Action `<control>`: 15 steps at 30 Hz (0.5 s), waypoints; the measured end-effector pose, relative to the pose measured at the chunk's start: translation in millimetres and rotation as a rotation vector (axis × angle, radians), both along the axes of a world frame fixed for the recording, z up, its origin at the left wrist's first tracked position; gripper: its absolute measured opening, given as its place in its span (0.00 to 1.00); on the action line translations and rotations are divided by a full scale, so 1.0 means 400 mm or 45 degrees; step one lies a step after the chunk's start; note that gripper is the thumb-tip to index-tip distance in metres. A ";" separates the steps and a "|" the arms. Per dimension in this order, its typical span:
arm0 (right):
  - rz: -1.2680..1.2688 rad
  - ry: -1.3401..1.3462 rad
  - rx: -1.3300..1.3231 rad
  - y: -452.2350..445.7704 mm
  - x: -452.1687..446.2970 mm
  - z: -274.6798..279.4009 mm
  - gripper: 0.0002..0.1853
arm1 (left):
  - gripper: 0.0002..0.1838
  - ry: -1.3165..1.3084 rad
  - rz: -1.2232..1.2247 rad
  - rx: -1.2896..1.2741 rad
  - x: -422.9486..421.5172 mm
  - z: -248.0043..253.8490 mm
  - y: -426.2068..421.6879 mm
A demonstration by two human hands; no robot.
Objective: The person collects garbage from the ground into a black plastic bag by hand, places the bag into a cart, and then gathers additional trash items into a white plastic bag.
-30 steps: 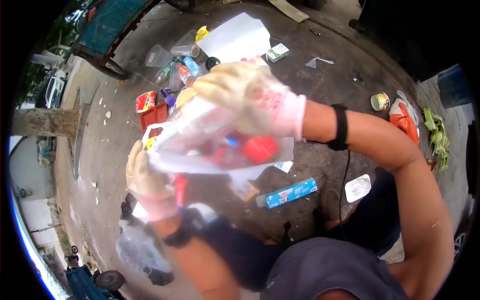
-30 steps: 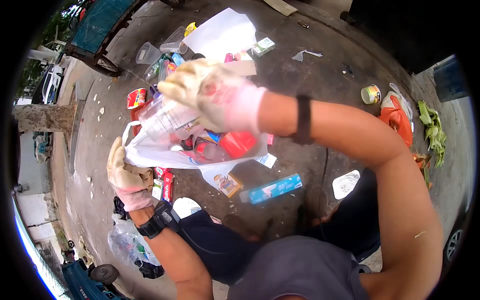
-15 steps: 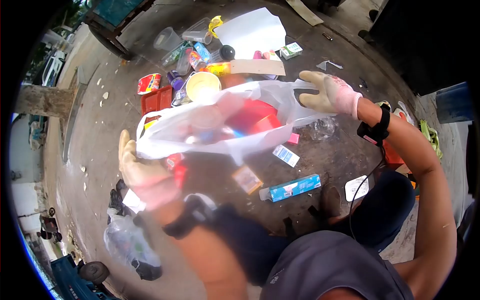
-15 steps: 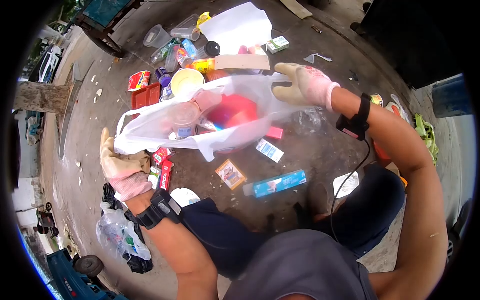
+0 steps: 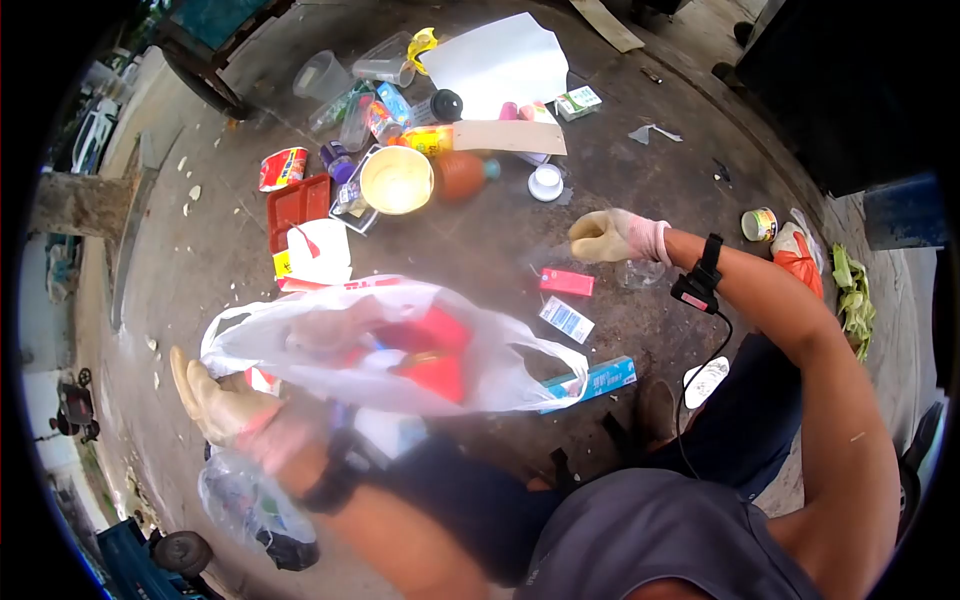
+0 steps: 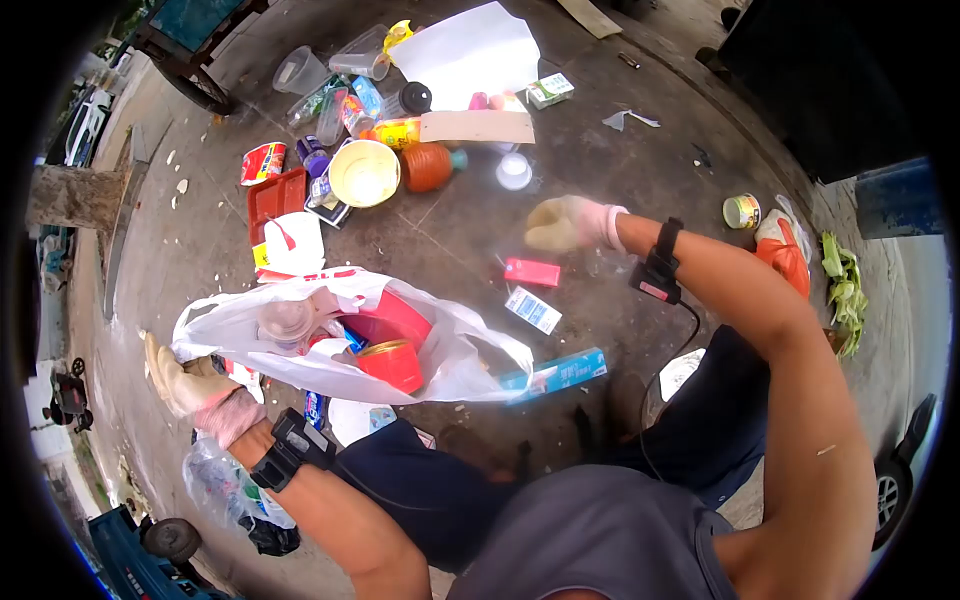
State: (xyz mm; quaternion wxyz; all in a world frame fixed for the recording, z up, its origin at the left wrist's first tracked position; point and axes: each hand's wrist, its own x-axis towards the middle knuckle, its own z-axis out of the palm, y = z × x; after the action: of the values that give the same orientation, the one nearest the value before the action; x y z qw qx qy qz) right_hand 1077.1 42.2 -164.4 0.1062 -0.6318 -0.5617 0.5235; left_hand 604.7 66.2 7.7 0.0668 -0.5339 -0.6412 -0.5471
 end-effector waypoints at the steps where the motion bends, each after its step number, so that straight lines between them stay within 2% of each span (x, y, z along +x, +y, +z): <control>1: -0.056 -0.073 0.031 0.011 0.033 -0.083 0.33 | 0.22 0.506 0.046 -0.034 -0.035 -0.031 0.003; 4: 0.112 -0.399 0.019 0.014 0.018 -0.097 0.37 | 0.20 -0.784 -0.147 0.025 0.000 0.000 0.054; 6: 0.210 -0.586 0.020 0.004 -0.036 -0.100 0.39 | 0.20 -0.277 -0.072 -0.063 -0.002 -0.023 0.060; 8: 0.080 -0.726 0.180 0.047 -0.059 -0.123 0.39 | 0.19 0.073 -0.017 -0.121 -0.020 -0.044 0.067; 11: -0.042 -0.953 0.376 0.159 -0.092 -0.116 0.38 | 0.19 0.397 0.030 -0.149 -0.065 -0.061 0.076; 13: -0.091 -0.911 0.567 0.242 -0.067 -0.200 0.36 | 0.18 0.617 0.062 -0.158 -0.095 -0.059 0.075; 15: -0.161 -0.821 0.386 0.309 -0.051 -0.301 0.35 | 0.17 0.772 0.111 -0.151 -0.111 -0.051 0.074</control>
State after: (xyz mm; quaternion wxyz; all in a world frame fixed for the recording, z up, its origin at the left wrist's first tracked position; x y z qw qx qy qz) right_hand 1056.5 166.0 -284.8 0.0484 -0.7751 -0.5973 0.2005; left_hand 560.5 95.8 -12.8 0.2472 -0.6478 -0.6450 -0.3211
